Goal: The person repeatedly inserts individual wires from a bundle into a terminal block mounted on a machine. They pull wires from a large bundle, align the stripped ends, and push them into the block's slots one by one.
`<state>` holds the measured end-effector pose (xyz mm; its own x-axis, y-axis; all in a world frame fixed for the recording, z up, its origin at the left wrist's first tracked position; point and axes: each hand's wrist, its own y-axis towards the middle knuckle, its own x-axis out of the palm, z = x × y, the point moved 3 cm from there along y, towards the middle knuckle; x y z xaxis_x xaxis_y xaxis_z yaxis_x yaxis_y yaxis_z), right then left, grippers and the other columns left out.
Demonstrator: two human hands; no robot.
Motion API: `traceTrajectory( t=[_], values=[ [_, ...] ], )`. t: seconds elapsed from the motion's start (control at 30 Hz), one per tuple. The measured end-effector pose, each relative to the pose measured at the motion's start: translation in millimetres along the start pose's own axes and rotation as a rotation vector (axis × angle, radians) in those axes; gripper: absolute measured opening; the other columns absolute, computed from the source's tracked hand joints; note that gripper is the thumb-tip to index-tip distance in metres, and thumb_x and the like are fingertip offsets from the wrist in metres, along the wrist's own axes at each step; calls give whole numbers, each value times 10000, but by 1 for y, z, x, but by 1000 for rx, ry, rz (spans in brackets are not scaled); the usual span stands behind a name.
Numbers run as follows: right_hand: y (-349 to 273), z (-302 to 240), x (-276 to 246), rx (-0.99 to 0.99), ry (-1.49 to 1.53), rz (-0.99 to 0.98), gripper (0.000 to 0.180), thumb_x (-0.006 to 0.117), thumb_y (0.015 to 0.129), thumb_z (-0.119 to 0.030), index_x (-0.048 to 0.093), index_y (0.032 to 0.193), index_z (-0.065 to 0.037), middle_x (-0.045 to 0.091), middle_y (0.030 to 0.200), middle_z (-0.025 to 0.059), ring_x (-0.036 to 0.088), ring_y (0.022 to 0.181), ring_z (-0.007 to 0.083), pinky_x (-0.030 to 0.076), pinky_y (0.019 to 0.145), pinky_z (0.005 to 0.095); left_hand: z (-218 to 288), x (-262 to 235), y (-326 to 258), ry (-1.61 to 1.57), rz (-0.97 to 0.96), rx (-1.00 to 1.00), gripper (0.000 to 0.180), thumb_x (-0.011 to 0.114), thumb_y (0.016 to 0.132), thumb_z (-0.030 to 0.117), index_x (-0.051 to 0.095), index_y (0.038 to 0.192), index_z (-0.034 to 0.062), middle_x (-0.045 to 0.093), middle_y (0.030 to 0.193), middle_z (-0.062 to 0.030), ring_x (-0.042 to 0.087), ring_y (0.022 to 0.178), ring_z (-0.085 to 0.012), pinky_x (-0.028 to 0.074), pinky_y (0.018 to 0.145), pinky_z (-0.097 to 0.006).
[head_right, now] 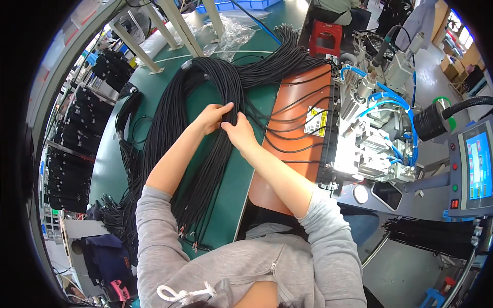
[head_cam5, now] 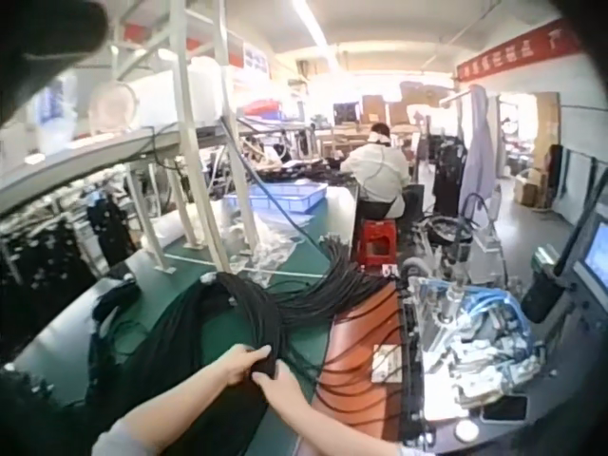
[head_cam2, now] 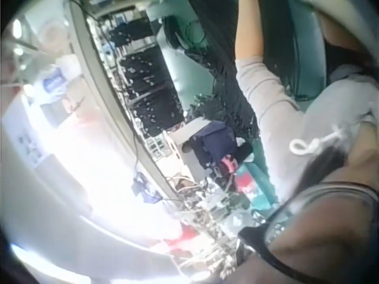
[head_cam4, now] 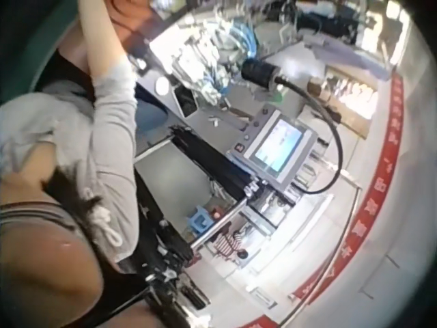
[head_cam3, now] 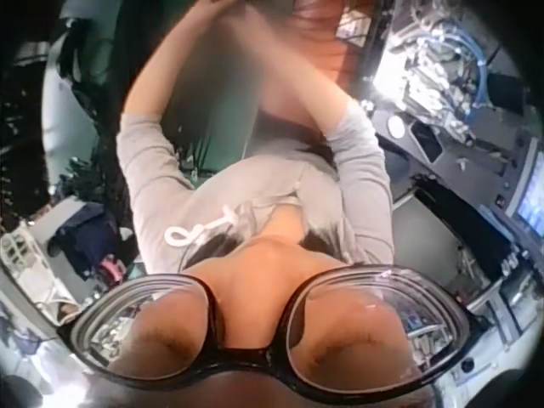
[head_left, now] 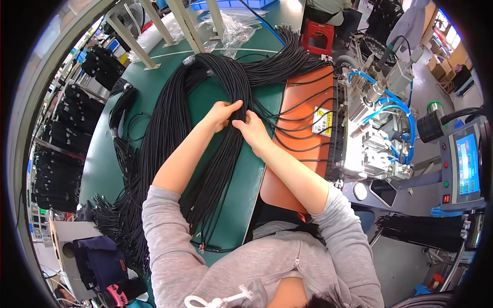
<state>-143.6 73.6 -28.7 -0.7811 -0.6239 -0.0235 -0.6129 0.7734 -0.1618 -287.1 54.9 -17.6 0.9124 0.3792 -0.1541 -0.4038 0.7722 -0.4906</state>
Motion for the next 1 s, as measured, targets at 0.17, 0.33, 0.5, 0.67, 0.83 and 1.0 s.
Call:
traceTrajectory(
  t=[0.17, 0.33, 0.5, 0.67, 0.83, 1.0],
  values=[
    [-1, -4, 5, 193, 429, -165, 201, 634, 867, -143, 600, 995, 8, 630, 844, 66, 609, 737, 167, 493, 673, 306, 11, 2, -6, -138, -128, 21, 270, 745, 823, 214, 632, 863, -28, 644, 765, -66, 608, 639, -155, 488, 549, -338],
    [-4, 16, -6, 182, 483, -150, 133, 587, 899, -103, 613, 968, 8, 638, 822, 75, 621, 713, 170, 506, 652, 299, 21, -2, -37, 272, -76, 188, 237, 690, 855, 234, 643, 803, 8, 620, 724, -47, 599, 654, -138, 489, 587, -277],
    [-8, 8, -9, 197, 674, -6, 151, 598, 900, -131, 605, 959, 8, 644, 799, 87, 618, 669, 164, 526, 636, 289, -6, 1, -45, -307, -88, 76, 166, 590, 911, 177, 610, 917, 13, 631, 798, -69, 618, 701, -162, 535, 675, -280],
    [-17, 3, -31, 304, 820, -209, 185, 604, 896, -170, 600, 941, 9, 653, 818, 115, 662, 720, 202, 550, 679, 295, -58, 36, -96, -42, -73, 100, 171, 553, 947, 224, 486, 929, 68, 540, 685, -22, 492, 520, -108, 399, 484, -249],
    [-74, -30, -51, 337, 1055, -588, 341, 549, 929, -207, 540, 1160, 44, 635, 1025, 193, 663, 894, 253, 555, 808, 353, -51, 19, -90, 44, -85, 84, 160, 526, 960, 197, 434, 925, 71, 464, 644, 13, 338, 434, -40, 235, 372, -223],
    [-94, -73, -136, 177, 1090, -603, 338, 475, 962, -174, 500, 1183, 80, 609, 1106, 249, 654, 978, 285, 571, 847, 357, -24, 37, -101, 716, 251, 462, 642, 646, 855, 131, 332, 1385, -48, 575, 1098, -185, 590, 881, -279, 485, 761, -368]
  ],
)
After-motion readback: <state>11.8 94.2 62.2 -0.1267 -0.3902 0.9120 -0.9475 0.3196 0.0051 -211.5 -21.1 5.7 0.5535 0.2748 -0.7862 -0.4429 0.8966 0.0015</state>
